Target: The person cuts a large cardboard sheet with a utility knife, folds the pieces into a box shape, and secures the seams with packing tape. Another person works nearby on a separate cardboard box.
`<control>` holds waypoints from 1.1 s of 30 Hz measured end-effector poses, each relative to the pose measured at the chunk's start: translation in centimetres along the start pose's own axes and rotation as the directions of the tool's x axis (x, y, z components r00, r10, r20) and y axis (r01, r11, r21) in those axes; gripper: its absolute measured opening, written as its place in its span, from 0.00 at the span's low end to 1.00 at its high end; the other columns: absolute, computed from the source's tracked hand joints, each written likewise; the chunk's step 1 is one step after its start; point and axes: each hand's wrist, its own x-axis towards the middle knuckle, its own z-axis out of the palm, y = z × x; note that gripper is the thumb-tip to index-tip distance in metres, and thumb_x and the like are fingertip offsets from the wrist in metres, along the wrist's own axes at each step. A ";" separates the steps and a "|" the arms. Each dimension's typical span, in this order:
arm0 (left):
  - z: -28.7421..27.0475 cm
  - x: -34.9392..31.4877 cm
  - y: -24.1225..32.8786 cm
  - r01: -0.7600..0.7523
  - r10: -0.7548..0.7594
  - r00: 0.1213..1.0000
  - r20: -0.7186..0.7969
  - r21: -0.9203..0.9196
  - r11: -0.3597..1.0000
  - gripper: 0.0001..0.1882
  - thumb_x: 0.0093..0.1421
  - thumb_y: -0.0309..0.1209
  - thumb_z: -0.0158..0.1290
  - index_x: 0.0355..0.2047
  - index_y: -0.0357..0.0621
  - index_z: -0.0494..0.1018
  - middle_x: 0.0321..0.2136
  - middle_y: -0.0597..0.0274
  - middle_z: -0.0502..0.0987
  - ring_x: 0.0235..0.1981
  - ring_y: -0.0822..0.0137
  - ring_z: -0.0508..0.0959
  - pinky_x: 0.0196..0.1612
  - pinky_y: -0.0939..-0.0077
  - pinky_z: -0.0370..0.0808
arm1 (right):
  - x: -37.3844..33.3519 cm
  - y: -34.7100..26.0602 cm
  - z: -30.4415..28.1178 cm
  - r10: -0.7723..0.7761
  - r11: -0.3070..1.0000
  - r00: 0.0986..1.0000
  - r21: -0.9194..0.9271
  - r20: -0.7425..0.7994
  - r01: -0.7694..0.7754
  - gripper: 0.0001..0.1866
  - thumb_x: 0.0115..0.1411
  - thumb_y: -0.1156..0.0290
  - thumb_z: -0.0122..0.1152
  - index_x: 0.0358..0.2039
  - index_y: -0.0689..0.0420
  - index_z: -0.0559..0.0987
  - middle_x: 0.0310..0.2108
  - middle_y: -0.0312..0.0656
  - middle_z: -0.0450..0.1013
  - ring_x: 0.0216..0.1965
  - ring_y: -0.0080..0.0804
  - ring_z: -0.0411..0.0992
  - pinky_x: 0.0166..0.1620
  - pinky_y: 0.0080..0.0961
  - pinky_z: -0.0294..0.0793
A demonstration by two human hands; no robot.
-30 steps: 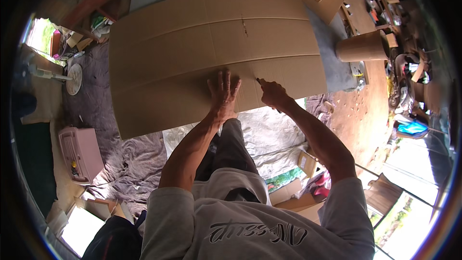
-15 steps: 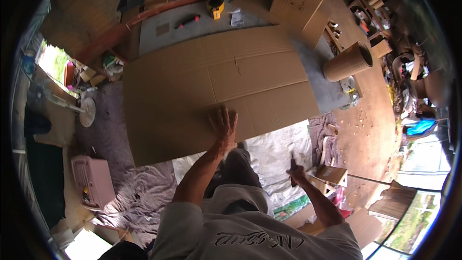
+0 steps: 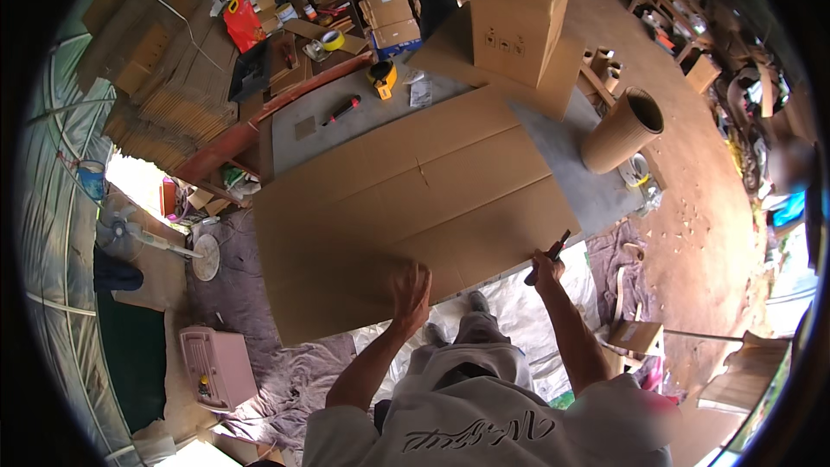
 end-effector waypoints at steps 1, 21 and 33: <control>-1.4 0.3 0.6 0.043 -0.041 0.999 0.021 -0.102 0.994 0.49 0.48 0.36 0.69 0.69 0.43 0.60 0.72 0.35 0.50 0.71 0.36 0.56 0.66 0.33 0.58 | -0.1 -0.4 0.0 -0.080 0.994 0.997 -0.075 -0.010 0.079 0.10 0.56 0.76 0.72 0.31 0.60 0.75 0.25 0.40 0.74 0.21 0.28 0.72 0.27 0.26 0.73; -2.9 3.2 2.2 0.317 -0.377 0.905 -0.196 -0.281 0.906 0.39 0.56 0.24 0.55 0.69 0.38 0.60 0.72 0.39 0.55 0.71 0.40 0.57 0.69 0.32 0.53 | 1.7 -9.0 5.5 0.057 0.989 0.944 0.110 0.325 -0.098 0.13 0.52 0.84 0.66 0.39 0.67 0.76 0.39 0.48 0.75 0.33 0.43 0.78 0.36 0.40 0.86; -14.9 1.1 1.7 0.258 -0.497 0.704 -0.507 -0.469 0.844 0.28 0.63 0.21 0.44 0.65 0.30 0.67 0.64 0.34 0.68 0.66 0.34 0.68 0.68 0.45 0.63 | -7.5 -1.2 9.5 0.588 0.696 0.527 -0.052 0.613 -0.716 0.06 0.60 0.78 0.61 0.36 0.55 0.74 0.29 0.40 0.74 0.27 0.36 0.75 0.31 0.32 0.76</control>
